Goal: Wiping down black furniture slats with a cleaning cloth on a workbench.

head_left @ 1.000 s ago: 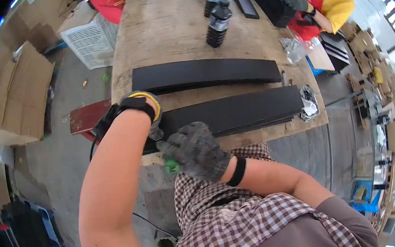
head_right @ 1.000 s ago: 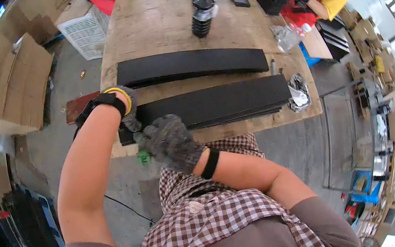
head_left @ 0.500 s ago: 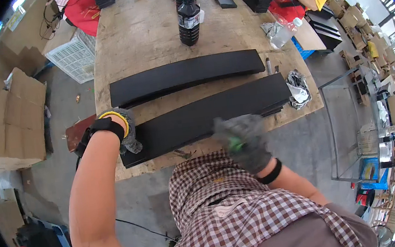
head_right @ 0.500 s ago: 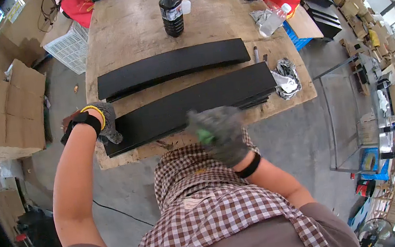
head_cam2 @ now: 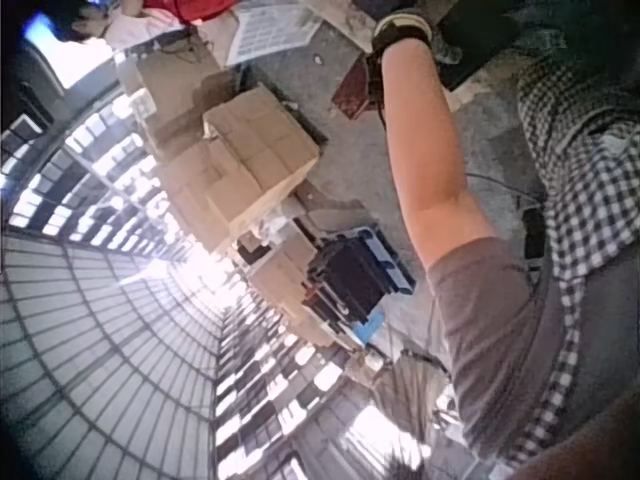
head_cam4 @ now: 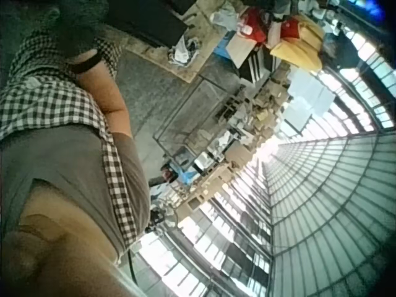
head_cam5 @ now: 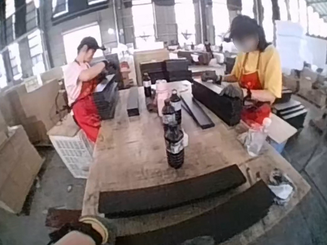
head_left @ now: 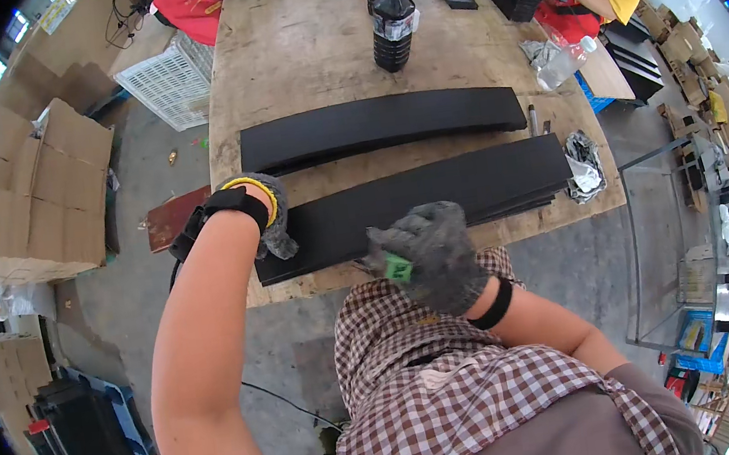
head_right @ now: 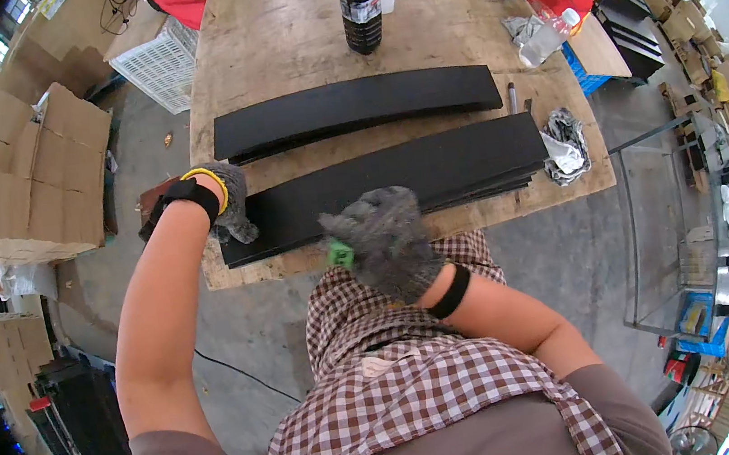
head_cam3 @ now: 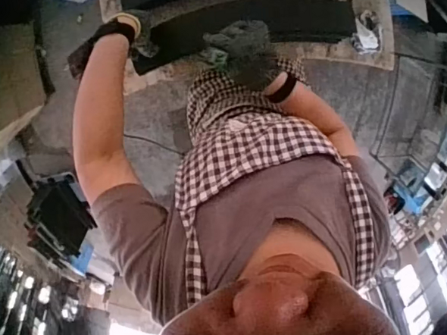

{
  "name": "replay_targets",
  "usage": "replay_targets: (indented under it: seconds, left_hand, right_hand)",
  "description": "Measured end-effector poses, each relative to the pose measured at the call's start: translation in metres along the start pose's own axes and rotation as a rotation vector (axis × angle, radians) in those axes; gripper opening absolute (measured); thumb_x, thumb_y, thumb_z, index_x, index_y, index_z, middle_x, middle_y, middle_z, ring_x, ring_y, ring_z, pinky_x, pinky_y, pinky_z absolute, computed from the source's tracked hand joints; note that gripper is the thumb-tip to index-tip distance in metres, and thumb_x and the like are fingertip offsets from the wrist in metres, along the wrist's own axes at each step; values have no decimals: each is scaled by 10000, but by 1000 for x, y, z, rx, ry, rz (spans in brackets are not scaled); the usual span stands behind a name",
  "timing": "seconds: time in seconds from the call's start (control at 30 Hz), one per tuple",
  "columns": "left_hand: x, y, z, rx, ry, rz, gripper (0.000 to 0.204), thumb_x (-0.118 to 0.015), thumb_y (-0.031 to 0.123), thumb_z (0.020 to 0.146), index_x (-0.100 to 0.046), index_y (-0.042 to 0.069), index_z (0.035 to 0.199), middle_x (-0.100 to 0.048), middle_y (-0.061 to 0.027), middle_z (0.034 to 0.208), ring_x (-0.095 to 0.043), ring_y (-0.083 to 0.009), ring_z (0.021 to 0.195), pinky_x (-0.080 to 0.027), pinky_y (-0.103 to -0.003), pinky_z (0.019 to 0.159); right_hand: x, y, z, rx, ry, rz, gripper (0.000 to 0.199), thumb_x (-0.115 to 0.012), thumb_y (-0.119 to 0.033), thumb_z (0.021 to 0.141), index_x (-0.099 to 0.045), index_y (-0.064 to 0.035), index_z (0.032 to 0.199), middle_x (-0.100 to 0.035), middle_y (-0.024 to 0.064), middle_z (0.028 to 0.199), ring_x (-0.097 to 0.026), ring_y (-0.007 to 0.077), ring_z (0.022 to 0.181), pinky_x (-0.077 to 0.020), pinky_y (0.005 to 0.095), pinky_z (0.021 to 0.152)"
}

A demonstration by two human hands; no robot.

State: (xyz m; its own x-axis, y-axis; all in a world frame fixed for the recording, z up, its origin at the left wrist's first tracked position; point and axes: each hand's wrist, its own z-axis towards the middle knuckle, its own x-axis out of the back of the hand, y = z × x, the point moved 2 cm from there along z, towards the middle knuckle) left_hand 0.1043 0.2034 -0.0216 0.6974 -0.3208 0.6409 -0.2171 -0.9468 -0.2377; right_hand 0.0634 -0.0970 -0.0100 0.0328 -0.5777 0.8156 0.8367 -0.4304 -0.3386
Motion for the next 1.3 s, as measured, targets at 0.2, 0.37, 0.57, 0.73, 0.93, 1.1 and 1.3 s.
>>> replay_targets:
  seconds: [0.2, 0.37, 0.57, 0.73, 0.93, 1.1, 1.3]
  left_hand:
    - [-5, 1, 9, -14, 11, -43, 773, -895, 617, 650, -773, 33, 1143, -748, -158, 1208, -721, -338, 1106, -564, -417, 980]
    - [33, 17, -17, 2, -94, -68, 775, -887, 622, 664, -769, 33, 1154, -748, -151, 1215, -718, -338, 1116, -558, -419, 993]
    - [-33, -2, 20, 35, 10, 14, 480, -696, 313, 883, -706, 101, 1313, -674, -104, 1376, -677, -307, 1223, -558, -442, 999]
    - [25, 19, -5, -18, -108, 20, 437, -654, 155, 959, -664, 132, 1395, -616, -88, 1482, -639, -307, 1297, -551, -461, 1016]
    - [-3, 3, 16, 19, -33, 106, 454, -659, 318, 938, -675, 129, 1350, -632, -93, 1428, -653, -303, 1258, -552, -457, 1011]
    - [3, 7, 5, 20, -83, 94, 418, -555, 233, 1031, -631, 167, 1437, -595, -58, 1511, -632, -283, 1310, -546, -484, 1026]
    - [17, 11, -2, -1, -24, -37, 694, -886, 534, 694, -768, 30, 1156, -749, -180, 1193, -725, -315, 1114, -571, -431, 968]
  right_hand:
    - [27, 38, -30, -83, 6, -182, 408, -828, -254, 761, -723, -166, 1146, -704, 31, 984, -650, 290, 980, -453, 480, 942]
    - [10, 0, 5, -41, 7, -58, 431, -837, -269, 755, -723, -161, 1157, -711, 40, 1003, -659, 285, 955, -463, 481, 924]
    - [23, 25, -19, -59, 42, -121, 471, -830, -251, 741, -725, -166, 1192, -709, 28, 1022, -646, 272, 993, -441, 483, 962]
    - [28, 45, -34, -120, -10, -147, 501, -811, -249, 735, -722, -173, 1222, -717, 30, 1048, -641, 277, 1020, -445, 488, 960]
    - [-27, -26, 14, 154, -65, 10, 597, -832, -278, 715, -703, -200, 1293, -727, 5, 1075, -645, 262, 1028, -418, 509, 977]
    - [-1, -5, 1, 49, -78, 47, 539, -799, -294, 790, -699, -201, 1311, -712, 26, 1049, -644, 264, 1024, -418, 502, 974]
    - [52, 65, -57, -155, 89, -248, 371, -768, -292, 843, -734, -160, 1189, -708, 42, 1015, -649, 270, 985, -444, 469, 953]
